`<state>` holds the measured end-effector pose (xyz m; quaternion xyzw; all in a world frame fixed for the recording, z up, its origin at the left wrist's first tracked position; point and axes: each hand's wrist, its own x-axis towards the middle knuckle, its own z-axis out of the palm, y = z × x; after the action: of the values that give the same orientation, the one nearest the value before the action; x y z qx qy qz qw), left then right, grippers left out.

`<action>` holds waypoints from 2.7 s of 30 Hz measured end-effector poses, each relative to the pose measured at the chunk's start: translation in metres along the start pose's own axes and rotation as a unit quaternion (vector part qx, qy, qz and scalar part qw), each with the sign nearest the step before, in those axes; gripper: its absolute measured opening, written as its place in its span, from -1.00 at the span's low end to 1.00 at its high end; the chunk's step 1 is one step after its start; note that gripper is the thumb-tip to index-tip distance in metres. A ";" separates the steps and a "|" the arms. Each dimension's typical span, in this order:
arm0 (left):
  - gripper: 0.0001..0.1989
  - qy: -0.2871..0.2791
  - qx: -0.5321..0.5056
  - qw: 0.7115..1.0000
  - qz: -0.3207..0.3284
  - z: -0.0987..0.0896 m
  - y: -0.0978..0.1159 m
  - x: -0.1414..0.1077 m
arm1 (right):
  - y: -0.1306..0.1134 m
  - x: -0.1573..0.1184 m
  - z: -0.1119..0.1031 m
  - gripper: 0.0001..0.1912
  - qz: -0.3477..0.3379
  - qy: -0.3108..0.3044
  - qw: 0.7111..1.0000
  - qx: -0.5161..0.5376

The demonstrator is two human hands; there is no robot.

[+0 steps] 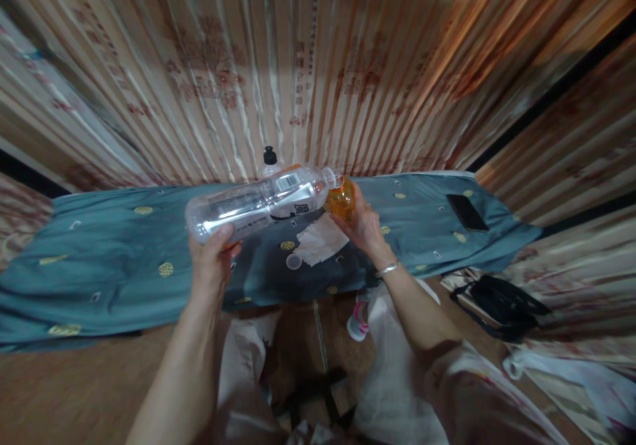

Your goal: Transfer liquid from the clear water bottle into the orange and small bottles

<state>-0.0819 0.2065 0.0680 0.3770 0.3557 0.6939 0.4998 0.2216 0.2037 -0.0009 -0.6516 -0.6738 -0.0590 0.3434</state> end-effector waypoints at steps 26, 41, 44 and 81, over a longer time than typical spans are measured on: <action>-0.46 -0.002 -0.001 1.000 -0.003 -0.001 0.000 -0.001 | -0.003 0.000 -0.002 -0.01 0.010 0.000 1.000 0.002; -0.42 -0.010 -0.006 1.000 0.002 -0.001 0.000 -0.001 | 0.000 0.000 0.002 0.01 0.005 0.010 1.000 0.003; -0.44 -0.006 -0.008 1.000 -0.005 0.000 0.001 -0.001 | 0.000 0.000 0.002 0.02 0.003 0.006 1.000 -0.002; -0.45 -0.005 -0.017 1.000 0.000 -0.002 -0.002 0.001 | -0.001 0.000 -0.002 0.02 0.007 -0.004 1.000 0.004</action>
<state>-0.0831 0.2080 0.0661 0.3717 0.3414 0.6978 0.5083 0.2212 0.2027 0.0008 -0.6549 -0.6709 -0.0513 0.3441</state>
